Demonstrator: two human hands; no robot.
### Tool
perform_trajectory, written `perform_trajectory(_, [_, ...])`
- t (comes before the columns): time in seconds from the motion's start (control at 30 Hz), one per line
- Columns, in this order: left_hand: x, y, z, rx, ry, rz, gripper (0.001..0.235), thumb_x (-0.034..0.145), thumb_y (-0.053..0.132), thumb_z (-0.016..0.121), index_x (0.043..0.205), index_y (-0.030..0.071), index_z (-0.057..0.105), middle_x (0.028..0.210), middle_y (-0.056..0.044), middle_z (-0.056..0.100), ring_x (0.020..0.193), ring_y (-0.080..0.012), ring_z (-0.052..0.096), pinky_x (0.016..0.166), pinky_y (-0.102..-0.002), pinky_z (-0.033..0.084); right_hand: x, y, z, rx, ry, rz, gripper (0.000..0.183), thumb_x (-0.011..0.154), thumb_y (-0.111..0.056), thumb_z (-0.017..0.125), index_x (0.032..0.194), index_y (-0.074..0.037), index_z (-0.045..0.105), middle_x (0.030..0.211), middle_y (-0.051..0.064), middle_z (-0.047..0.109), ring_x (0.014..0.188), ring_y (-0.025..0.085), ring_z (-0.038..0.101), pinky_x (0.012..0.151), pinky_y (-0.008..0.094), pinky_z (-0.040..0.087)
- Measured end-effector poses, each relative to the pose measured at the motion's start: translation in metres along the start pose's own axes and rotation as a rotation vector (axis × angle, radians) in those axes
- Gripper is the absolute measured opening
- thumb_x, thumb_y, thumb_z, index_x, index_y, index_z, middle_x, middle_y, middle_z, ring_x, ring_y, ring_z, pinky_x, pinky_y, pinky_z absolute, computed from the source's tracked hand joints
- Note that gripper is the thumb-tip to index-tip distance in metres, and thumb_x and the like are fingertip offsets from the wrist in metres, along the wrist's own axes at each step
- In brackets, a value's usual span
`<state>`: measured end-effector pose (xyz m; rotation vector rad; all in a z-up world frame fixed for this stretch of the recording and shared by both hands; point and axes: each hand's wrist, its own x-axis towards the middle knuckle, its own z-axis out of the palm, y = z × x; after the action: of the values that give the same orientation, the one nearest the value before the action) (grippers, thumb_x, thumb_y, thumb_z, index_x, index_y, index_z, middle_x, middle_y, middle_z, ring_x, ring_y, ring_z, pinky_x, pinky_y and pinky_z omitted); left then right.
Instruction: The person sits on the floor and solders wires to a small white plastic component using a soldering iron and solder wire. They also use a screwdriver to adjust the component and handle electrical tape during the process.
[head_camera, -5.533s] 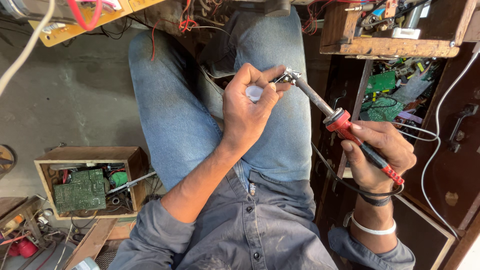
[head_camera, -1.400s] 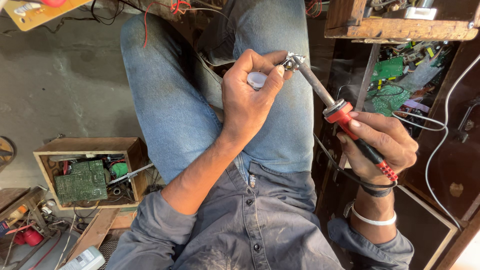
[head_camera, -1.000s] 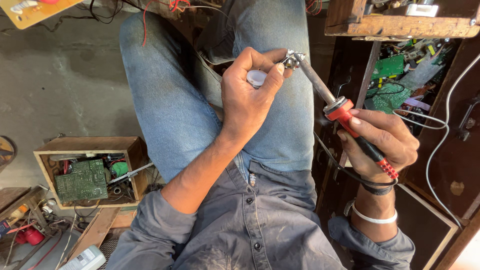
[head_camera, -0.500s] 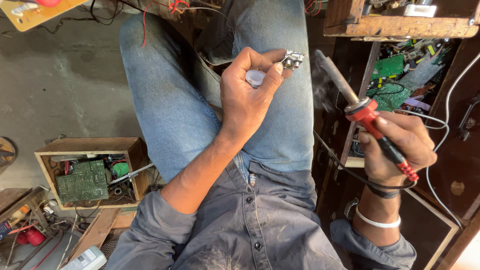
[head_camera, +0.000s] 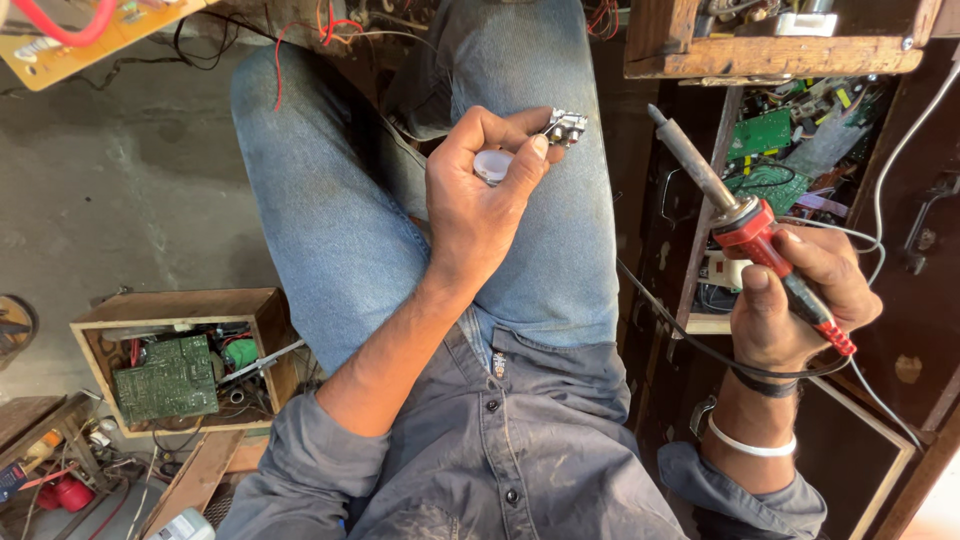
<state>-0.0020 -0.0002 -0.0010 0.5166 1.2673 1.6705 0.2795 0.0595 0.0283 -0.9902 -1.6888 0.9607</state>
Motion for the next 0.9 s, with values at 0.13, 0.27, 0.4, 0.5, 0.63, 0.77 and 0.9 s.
perform_trajectory(0.13, [-0.001, 0.001, 0.0, 0.035, -0.01, 0.029, 0.012, 0.102, 0.004, 0.067, 0.095, -0.001, 0.059, 0.123, -0.022, 0.073, 0.095, -0.0158, 0.076, 0.082, -0.025, 0.063, -0.005, 0.004, -0.005, 0.004, -0.007, 0.014, 0.039, 0.094, -0.032, 0.09, 0.113, -0.001, 0.074, 0.102, 0.013, 0.072, 0.091, 0.018, 0.07, 0.084, 0.027, 0.055])
perform_trajectory(0.27, [0.0, 0.003, 0.0, 0.098, 0.0, 0.047, 0.012, 0.1, 0.004, 0.069, 0.093, 0.0, 0.06, 0.12, -0.021, 0.075, 0.09, -0.0126, 0.074, 0.075, -0.023, 0.06, -0.013, 0.015, -0.013, 0.019, -0.037, 0.014, 0.039, 0.098, -0.029, 0.09, 0.117, 0.001, 0.073, 0.104, 0.015, 0.073, 0.092, 0.018, 0.071, 0.081, 0.025, 0.053])
perform_trajectory(0.4, [0.0, 0.006, 0.001, 0.131, 0.005, 0.058, 0.012, 0.1, 0.003, 0.069, 0.092, 0.0, 0.061, 0.112, -0.021, 0.076, 0.097, -0.0128, 0.072, 0.082, -0.024, 0.057, -0.015, 0.03, -0.018, 0.139, 0.046, -0.07, 0.039, 0.1, -0.026, 0.086, 0.128, -0.004, 0.068, 0.106, 0.01, 0.069, 0.09, 0.018, 0.066, 0.081, 0.029, 0.053])
perform_trajectory(0.5, [-0.002, 0.009, 0.001, 0.194, 0.016, 0.056, 0.011, 0.099, 0.002, 0.068, 0.092, 0.0, 0.06, 0.105, -0.02, 0.077, 0.107, -0.0143, 0.072, 0.09, -0.025, 0.057, -0.002, 0.033, -0.034, 0.269, 0.17, -0.038, 0.037, 0.103, -0.027, 0.079, 0.13, -0.011, 0.06, 0.117, 0.007, 0.066, 0.093, 0.02, 0.068, 0.08, 0.03, 0.058])
perform_trajectory(0.63, [-0.002, 0.01, 0.004, 0.067, 0.022, 0.007, 0.011, 0.1, 0.003, 0.068, 0.093, 0.0, 0.061, 0.119, -0.019, 0.075, 0.099, -0.0139, 0.073, 0.086, -0.024, 0.059, 0.051, 0.042, -0.069, 0.422, 0.38, 0.075, 0.042, 0.11, -0.03, 0.07, 0.135, 0.003, 0.06, 0.119, 0.015, 0.066, 0.101, 0.022, 0.069, 0.087, 0.028, 0.058])
perform_trajectory(0.77, [-0.003, 0.011, 0.004, 0.105, 0.036, -0.031, 0.011, 0.096, 0.002, 0.068, 0.09, -0.001, 0.059, 0.119, -0.018, 0.076, 0.096, -0.0144, 0.074, 0.075, -0.023, 0.055, 0.126, 0.07, -0.082, 0.409, 0.477, 0.018, 0.037, 0.114, -0.021, 0.069, 0.132, 0.012, 0.065, 0.112, 0.017, 0.066, 0.099, 0.024, 0.066, 0.087, 0.031, 0.056])
perform_trajectory(0.9, [0.0, 0.015, 0.006, 0.129, 0.018, 0.016, 0.009, 0.096, 0.002, 0.069, 0.091, -0.001, 0.062, 0.119, -0.019, 0.075, 0.096, -0.014, 0.073, 0.082, -0.024, 0.058, 0.217, 0.09, -0.074, 0.243, 0.431, -0.1, 0.029, 0.112, -0.021, 0.07, 0.109, 0.008, 0.068, 0.093, 0.01, 0.062, 0.08, 0.017, 0.054, 0.072, 0.027, 0.044])
